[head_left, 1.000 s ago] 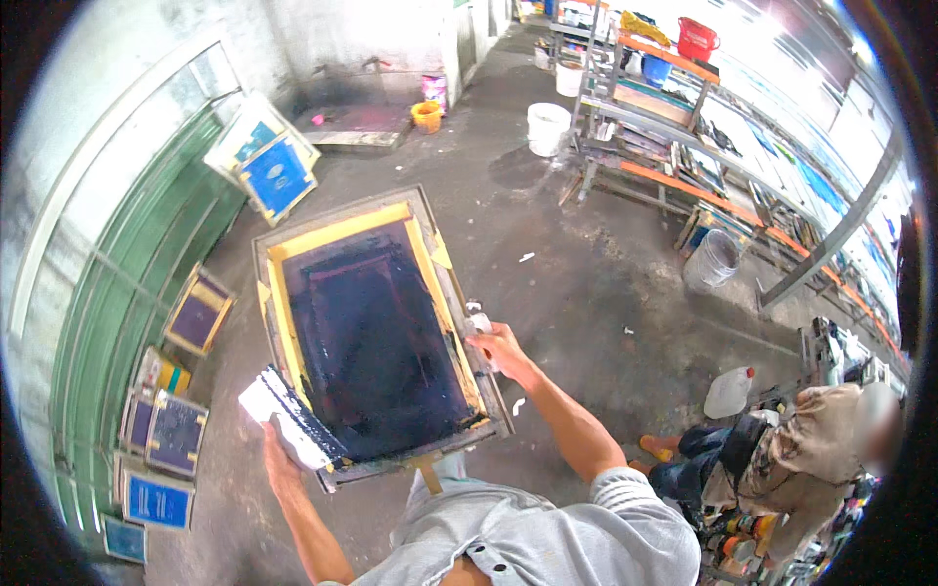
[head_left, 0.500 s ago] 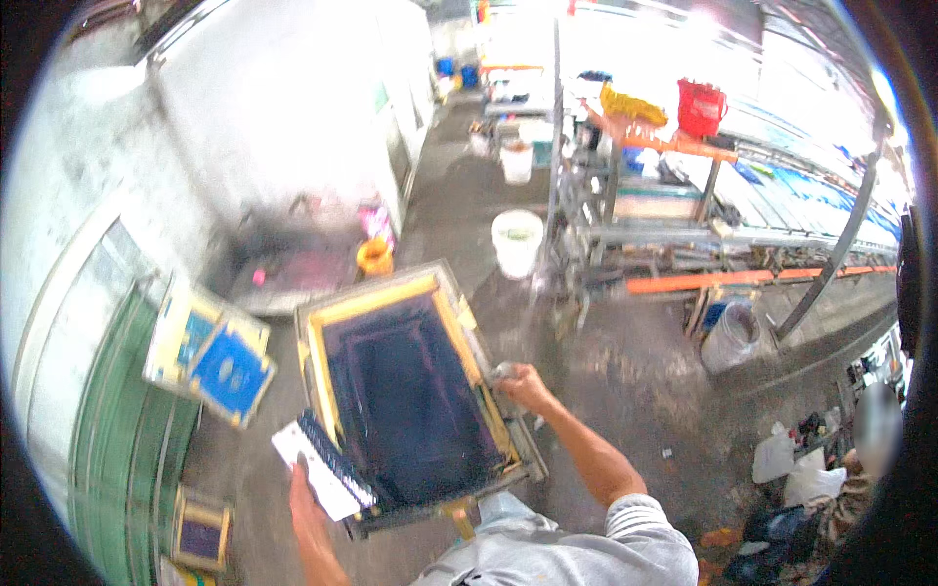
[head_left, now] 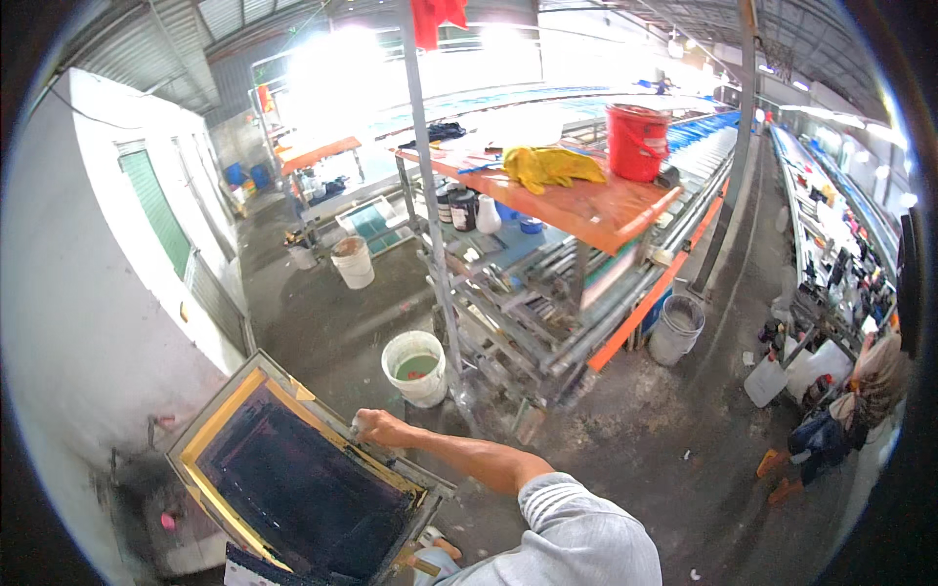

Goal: The person mixes dark ink in a container, pours it onto a screen printing frame, and uses a squeegee to spread the ink across the mesh. The person then lifts the frame and moves it to a conveyor where blue garments are laid out, continuing to pull the squeegee to transfer the ink.

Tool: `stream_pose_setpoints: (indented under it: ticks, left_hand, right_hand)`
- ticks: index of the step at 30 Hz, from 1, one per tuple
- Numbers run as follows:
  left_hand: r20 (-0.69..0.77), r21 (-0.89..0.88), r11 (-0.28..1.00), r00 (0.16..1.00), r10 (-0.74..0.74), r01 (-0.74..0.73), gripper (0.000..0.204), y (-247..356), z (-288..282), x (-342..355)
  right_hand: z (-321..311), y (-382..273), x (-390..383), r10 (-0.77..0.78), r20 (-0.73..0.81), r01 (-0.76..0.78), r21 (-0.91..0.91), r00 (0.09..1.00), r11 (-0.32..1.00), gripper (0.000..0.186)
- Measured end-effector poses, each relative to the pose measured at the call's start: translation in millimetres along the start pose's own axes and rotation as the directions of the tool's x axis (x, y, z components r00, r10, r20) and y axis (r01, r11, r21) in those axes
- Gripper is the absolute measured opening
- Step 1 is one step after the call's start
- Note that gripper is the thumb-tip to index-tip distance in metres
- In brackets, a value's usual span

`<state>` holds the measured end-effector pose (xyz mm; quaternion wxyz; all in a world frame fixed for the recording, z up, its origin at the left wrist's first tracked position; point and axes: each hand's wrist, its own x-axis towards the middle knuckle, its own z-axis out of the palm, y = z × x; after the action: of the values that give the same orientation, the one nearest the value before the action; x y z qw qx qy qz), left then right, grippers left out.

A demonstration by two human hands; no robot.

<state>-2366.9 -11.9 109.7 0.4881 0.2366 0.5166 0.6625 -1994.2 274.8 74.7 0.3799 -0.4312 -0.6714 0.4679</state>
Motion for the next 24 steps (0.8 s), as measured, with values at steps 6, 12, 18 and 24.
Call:
stream_pose_setpoints:
  ticks: [6, 12, 18, 24]
  left_hand:
    - [0.090, 0.097, 0.995, 0.996, -0.006, -0.003, 0.064, 42, 55, 255]
    - [0.138, -0.004, 0.992, 0.982, -0.127, 0.129, 0.074, 57, 165, 503]
    - [0.115, 0.012, 0.987, 0.980, -0.160, 0.160, 0.076, 68, 242, 736]
    - [0.060, -0.004, 0.979, 0.977, -0.205, 0.205, 0.079, 76, 303, 967]
  right_hand:
    - [-69, 9, 186, 0.065, -0.162, -0.061, 0.028, 0.985, 0.998, 0.036]
    - [-153, 77, 385, 0.081, -0.307, -0.050, 0.106, 0.948, 0.993, 0.029]
    - [-193, 89, 639, 0.081, -0.263, -0.052, 0.113, 0.961, 0.992, 0.028]
    - [-194, 140, 931, -0.113, -0.302, -0.030, -0.431, 0.947, 0.902, 0.039]
